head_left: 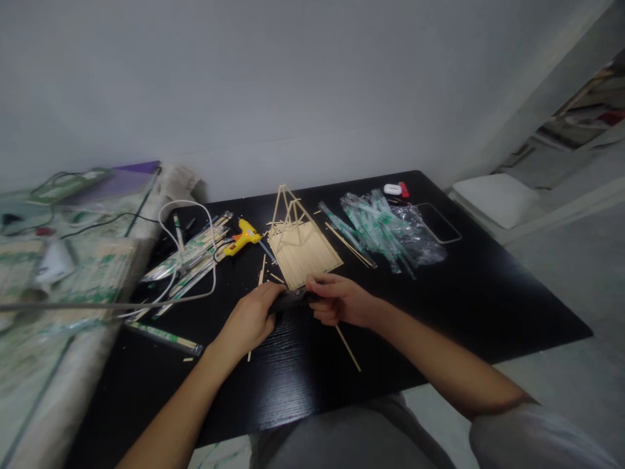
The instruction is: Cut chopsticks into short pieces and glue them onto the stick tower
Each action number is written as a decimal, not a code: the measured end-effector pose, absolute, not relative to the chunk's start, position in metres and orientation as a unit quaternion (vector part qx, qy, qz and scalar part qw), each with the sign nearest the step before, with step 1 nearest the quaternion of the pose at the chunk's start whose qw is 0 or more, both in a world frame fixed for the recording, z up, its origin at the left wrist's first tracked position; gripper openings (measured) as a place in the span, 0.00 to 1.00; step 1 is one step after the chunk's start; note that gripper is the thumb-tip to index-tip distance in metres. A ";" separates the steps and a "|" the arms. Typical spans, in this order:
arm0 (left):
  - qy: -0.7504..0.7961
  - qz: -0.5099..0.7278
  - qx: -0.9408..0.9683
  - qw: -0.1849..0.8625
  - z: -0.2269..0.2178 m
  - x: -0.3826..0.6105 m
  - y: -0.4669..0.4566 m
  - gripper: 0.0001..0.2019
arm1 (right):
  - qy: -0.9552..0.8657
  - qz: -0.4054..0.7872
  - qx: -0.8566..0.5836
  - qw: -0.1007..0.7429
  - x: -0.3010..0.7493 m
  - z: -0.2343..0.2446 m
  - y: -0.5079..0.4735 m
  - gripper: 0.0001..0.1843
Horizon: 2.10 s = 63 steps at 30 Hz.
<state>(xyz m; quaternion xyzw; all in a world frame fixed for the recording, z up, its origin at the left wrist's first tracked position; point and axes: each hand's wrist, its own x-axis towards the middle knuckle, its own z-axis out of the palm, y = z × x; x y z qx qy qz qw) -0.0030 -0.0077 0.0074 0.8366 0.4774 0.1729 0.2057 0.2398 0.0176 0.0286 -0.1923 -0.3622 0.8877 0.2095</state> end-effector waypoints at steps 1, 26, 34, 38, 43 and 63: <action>0.476 0.174 0.837 0.208 0.007 -0.003 -0.007 0.27 | -0.362 0.888 -0.193 0.209 0.240 0.029 0.017 0.22; 0.571 0.123 0.800 0.136 0.018 0.000 -0.012 0.09 | -0.358 0.863 -0.239 0.265 0.235 0.021 0.020 0.31; 0.625 0.139 0.763 0.089 0.019 0.000 -0.010 0.14 | -0.438 0.702 -0.334 0.452 0.223 0.013 0.016 0.21; 0.632 0.143 0.758 0.077 0.019 0.001 -0.010 0.15 | -0.451 0.671 -0.353 0.472 0.223 0.011 0.015 0.21; 0.630 0.158 0.756 0.084 0.013 0.002 -0.011 0.14 | -0.468 0.651 -0.364 0.474 0.223 0.009 0.016 0.18; 0.597 0.218 0.765 0.104 0.007 0.004 -0.014 0.11 | -0.496 0.648 -0.351 0.459 0.223 0.012 0.014 0.16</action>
